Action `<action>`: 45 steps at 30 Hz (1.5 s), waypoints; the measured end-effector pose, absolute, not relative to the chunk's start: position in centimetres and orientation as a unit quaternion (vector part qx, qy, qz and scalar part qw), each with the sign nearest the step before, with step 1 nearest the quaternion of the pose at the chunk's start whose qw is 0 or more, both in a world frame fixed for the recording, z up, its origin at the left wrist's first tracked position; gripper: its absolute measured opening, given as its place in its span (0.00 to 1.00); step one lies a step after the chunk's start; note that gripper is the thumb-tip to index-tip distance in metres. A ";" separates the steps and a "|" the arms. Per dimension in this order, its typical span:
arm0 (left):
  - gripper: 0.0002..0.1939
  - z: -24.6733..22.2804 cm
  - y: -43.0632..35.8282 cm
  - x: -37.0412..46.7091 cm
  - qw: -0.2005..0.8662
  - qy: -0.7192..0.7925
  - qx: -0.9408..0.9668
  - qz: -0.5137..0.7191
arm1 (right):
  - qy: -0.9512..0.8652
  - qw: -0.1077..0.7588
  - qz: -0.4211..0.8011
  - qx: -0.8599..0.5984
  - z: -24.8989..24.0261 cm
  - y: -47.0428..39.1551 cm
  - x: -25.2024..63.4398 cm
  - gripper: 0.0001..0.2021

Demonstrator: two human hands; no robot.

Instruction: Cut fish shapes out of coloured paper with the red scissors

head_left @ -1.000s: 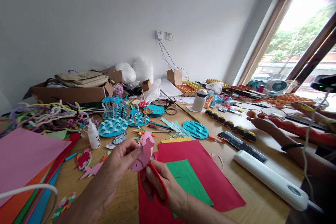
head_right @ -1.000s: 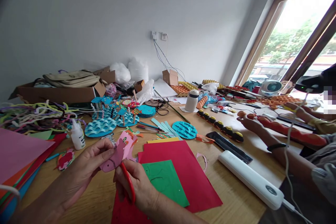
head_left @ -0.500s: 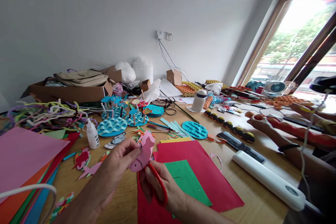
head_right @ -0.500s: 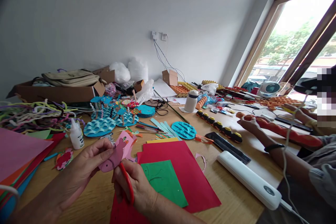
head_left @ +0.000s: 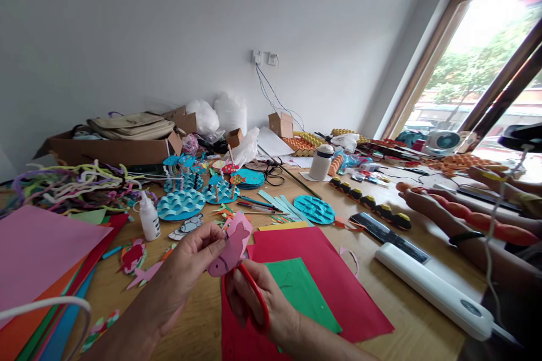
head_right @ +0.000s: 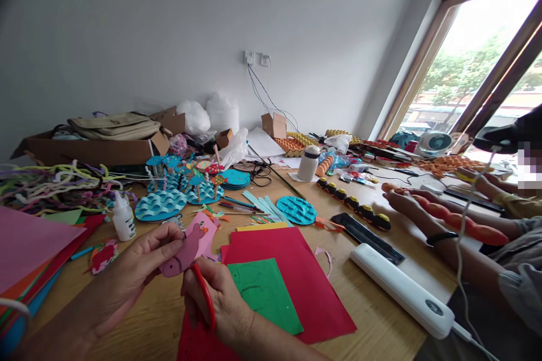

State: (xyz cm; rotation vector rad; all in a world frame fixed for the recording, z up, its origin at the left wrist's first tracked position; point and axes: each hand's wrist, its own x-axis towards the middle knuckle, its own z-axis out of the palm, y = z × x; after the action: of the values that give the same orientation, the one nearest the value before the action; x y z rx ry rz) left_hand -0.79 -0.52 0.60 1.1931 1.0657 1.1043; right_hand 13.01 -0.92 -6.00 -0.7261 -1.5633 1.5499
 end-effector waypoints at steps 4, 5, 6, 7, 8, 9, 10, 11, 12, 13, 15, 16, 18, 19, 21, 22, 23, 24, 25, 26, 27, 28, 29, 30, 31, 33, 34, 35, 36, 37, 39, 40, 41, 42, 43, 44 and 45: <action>0.08 0.5 -0.6 -0.9 0.561 0.447 0.518 0.467 | -0.617 0.403 0.609 -0.291 -5.8 -1.0 13.0 0.25; 0.08 0.4 -0.6 -1.0 0.560 0.447 0.522 0.463 | -0.618 0.402 0.608 -0.294 -5.7 -1.0 13.0 0.25; 0.08 0.4 -0.5 -1.1 0.559 0.447 0.527 0.459 | -0.618 0.400 0.607 -0.298 -5.7 -0.9 13.0 0.26; 0.08 0.3 -0.5 -1.2 0.557 0.447 0.532 0.455 | -0.618 0.398 0.607 -0.303 -5.8 -0.9 13.0 0.26; 0.08 0.2 -0.4 -1.4 0.554 0.447 0.537 0.452 | -0.617 0.395 0.609 -0.305 -5.8 -0.9 13.0 0.26; 0.08 0.2 -0.3 -1.5 0.552 0.447 0.543 0.448 | -0.614 0.393 0.612 -0.307 -5.9 -0.9 13.0 0.26; 0.08 0.2 -0.2 -1.7 0.550 0.448 0.548 0.443 | -0.611 0.390 0.616 -0.308 -5.9 -0.9 13.0 0.26; 0.08 0.2 -0.1 -1.8 0.550 0.447 0.554 0.437 | -0.609 0.389 0.619 -0.309 -6.0 -0.9 13.0 0.26; 0.07 0.3 0.0 -2.0 0.550 0.444 0.561 0.431 | -0.608 0.386 0.621 -0.310 -6.0 -0.8 12.9 0.25; 0.07 0.3 0.1 -2.2 0.550 0.442 0.569 0.423 | -0.606 0.384 0.623 -0.312 -6.1 -0.8 12.9 0.25; 0.07 0.5 0.4 -2.6 0.547 0.440 0.586 0.406 | -0.599 0.377 0.631 -0.317 -6.1 -0.8 12.8 0.26; 0.07 0.5 0.5 -2.8 0.545 0.439 0.593 0.398 | -0.594 0.374 0.637 -0.318 -6.1 -0.8 12.8 0.26; 0.07 0.6 0.8 -3.4 0.540 0.442 0.603 0.386 | -0.587 0.370 0.647 -0.316 -6.1 -0.7 12.7 0.25; 0.07 0.6 1.0 -3.7 0.540 0.446 0.602 0.384 | -0.585 0.368 0.649 -0.318 -6.1 -0.6 12.7 0.25; 0.07 0.7 1.2 -4.1 0.541 0.460 0.584 0.393 | -0.584 0.368 0.647 -0.324 -6.1 -0.3 12.8 0.25; 0.07 0.7 1.3 -4.3 0.541 0.469 0.571 0.403 | -0.582 0.372 0.643 -0.332 -6.1 0.0 13.0 0.24; 0.07 0.7 1.3 -4.3 0.540 0.476 0.558 0.414 | -0.578 0.378 0.638 -0.339 -6.0 0.3 13.2 0.23; 0.08 0.7 1.4 -4.3 0.536 0.480 0.550 0.424 | -0.573 0.391 0.630 -0.348 -5.8 0.7 13.5 0.22; 0.08 0.6 1.4 -4.2 0.525 0.484 0.552 0.431 | -0.568 0.410 0.618 -0.357 -5.5 1.1 13.9 0.22; 0.08 0.5 1.5 -4.0 0.509 0.485 0.563 0.434 | -0.564 0.429 0.605 -0.364 -5.2 1.4 14.2 0.21; 0.08 0.3 1.5 -3.8 0.492 0.486 0.577 0.434 | -0.560 0.446 0.593 -0.370 -4.7 1.8 14.6 0.21; 0.08 0.1 1.6 -3.5 0.476 0.485 0.594 0.431 | -0.557 0.460 0.582 -0.374 -4.2 2.1 15.0 0.20; 0.08 -0.1 1.7 -3.3 0.464 0.483 0.609 0.426 | -0.554 0.470 0.574 -0.378 -3.6 2.4 15.3 0.19; 0.08 -0.4 1.9 -3.0 0.455 0.481 0.620 0.421 | -0.553 0.473 0.570 -0.381 -3.0 2.5 15.6 0.18; 0.08 -0.7 2.0 -2.8 0.452 0.478 0.628 0.416 | -0.553 0.474 0.567 -0.384 -2.5 2.6 15.7 0.17; 0.07 -1.2 2.2 -2.3 0.448 0.470 0.644 0.405 | -0.563 0.458 0.570 -0.385 -1.8 2.7 15.8 0.16; 0.07 -1.5 2.3 -2.0 0.445 0.466 0.652 0.399 | -0.572 0.441 0.577 -0.382 -1.6 2.7 15.7 0.16; 0.06 -1.6 2.3 -1.7 0.441 0.461 0.661 0.394 | -0.578 0.425 0.587 -0.375 -1.5 2.7 15.6 0.17; 0.06 -1.7 2.3 -1.5 0.437 0.457 0.670 0.389 | -0.579 0.415 0.596 -0.370 -1.5 2.7 15.5 0.18; 0.06 -1.8 2.2 -1.2 0.432 0.453 0.679 0.384 | -0.578 0.410 0.602 -0.368 -1.6 2.7 15.5 0.18; 0.07 -1.6 2.1 -0.7 0.422 0.446 0.694 0.375 | -0.569 0.415 0.605 -0.371 -1.7 2.6 15.5 0.16; 0.07 -1.5 2.0 -0.6 0.415 0.445 0.701 0.372 | -0.565 0.421 0.603 -0.374 -1.8 2.6 15.7 0.16; 0.08 -1.3 2.1 -0.5 0.407 0.446 0.706 0.370 | -0.560 0.428 0.601 -0.376 -1.8 2.6 15.9 0.15; 0.10 -1.2 2.2 -0.5 0.397 0.449 0.711 0.367 | -0.554 0.438 0.599 -0.377 -1.8 2.6 16.3 0.14; 0.11 -1.2 2.4 -0.6 0.386 0.456 0.716 0.363 | -0.547 0.451 0.596 -0.378 -1.8 2.7 16.7 0.14; 0.13 -1.4 2.7 -0.6 0.373 0.464 0.721 0.353 | -0.537 0.468 0.591 -0.377 -1.9 2.8 17.1 0.14; 0.13 -1.6 3.1 -0.5 0.362 0.472 0.729 0.339 | -0.525 0.489 0.586 -0.375 -1.9 3.0 17.5 0.13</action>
State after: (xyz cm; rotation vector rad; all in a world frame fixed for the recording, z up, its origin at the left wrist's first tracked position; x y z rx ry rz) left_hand -0.49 3.11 -1.65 1.8762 1.2165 0.8732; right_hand 17.55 3.04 -1.94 -0.9124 -1.2767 1.4245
